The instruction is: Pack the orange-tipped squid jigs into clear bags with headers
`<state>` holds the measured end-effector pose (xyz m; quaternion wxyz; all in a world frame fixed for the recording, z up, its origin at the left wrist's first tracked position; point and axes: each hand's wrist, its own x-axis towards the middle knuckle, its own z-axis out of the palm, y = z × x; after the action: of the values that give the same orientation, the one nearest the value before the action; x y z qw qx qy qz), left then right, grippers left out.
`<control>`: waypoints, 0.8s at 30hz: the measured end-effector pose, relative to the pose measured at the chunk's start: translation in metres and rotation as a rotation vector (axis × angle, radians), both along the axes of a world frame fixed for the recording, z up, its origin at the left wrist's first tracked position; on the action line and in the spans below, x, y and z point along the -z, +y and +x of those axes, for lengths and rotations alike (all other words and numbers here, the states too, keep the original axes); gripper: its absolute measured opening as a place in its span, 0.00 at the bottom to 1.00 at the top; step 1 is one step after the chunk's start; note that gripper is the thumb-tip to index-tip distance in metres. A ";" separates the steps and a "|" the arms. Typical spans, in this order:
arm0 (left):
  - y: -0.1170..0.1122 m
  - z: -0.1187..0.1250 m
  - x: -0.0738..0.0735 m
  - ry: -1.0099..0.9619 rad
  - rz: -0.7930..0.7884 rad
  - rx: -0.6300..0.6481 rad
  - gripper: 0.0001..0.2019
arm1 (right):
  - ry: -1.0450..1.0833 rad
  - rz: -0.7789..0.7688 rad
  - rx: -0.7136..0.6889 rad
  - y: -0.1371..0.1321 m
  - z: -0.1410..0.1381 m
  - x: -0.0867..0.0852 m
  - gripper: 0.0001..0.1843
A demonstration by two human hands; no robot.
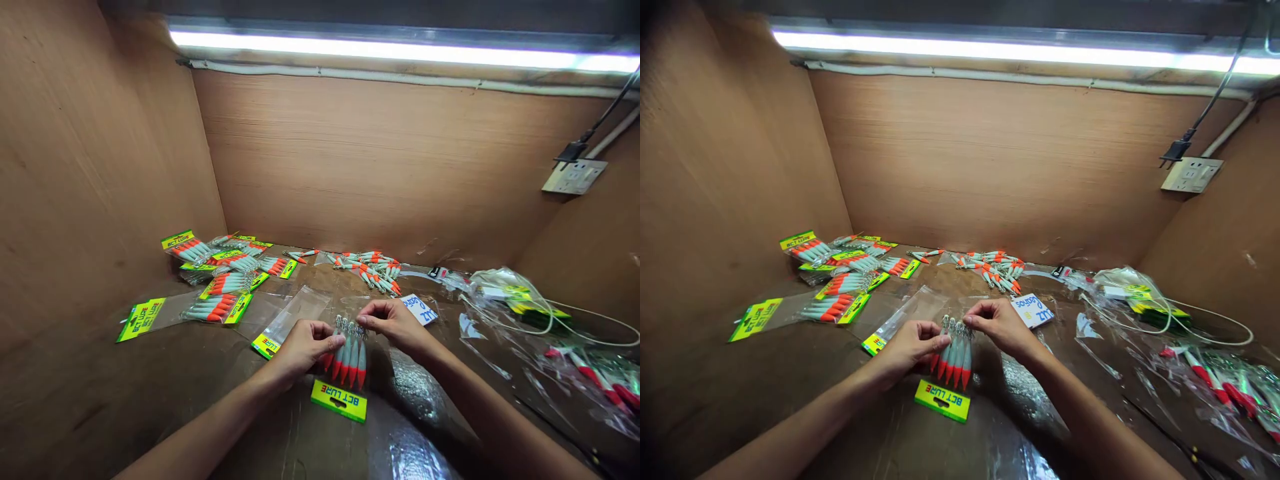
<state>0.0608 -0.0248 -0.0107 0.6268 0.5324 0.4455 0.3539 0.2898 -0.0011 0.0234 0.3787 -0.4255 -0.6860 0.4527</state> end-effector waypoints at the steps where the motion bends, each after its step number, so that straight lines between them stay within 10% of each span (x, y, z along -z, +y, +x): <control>1: 0.000 0.000 0.002 -0.017 -0.020 -0.009 0.23 | 0.002 -0.004 0.005 0.000 0.000 0.000 0.17; 24: -0.001 0.003 -0.012 -0.149 0.075 -0.013 0.21 | 0.107 -0.139 -0.086 -0.013 -0.013 -0.002 0.20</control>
<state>0.0638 -0.0261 0.0011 0.6356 0.5247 0.3874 0.4131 0.2770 -0.0141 0.0252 0.3647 -0.3961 -0.6494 0.5370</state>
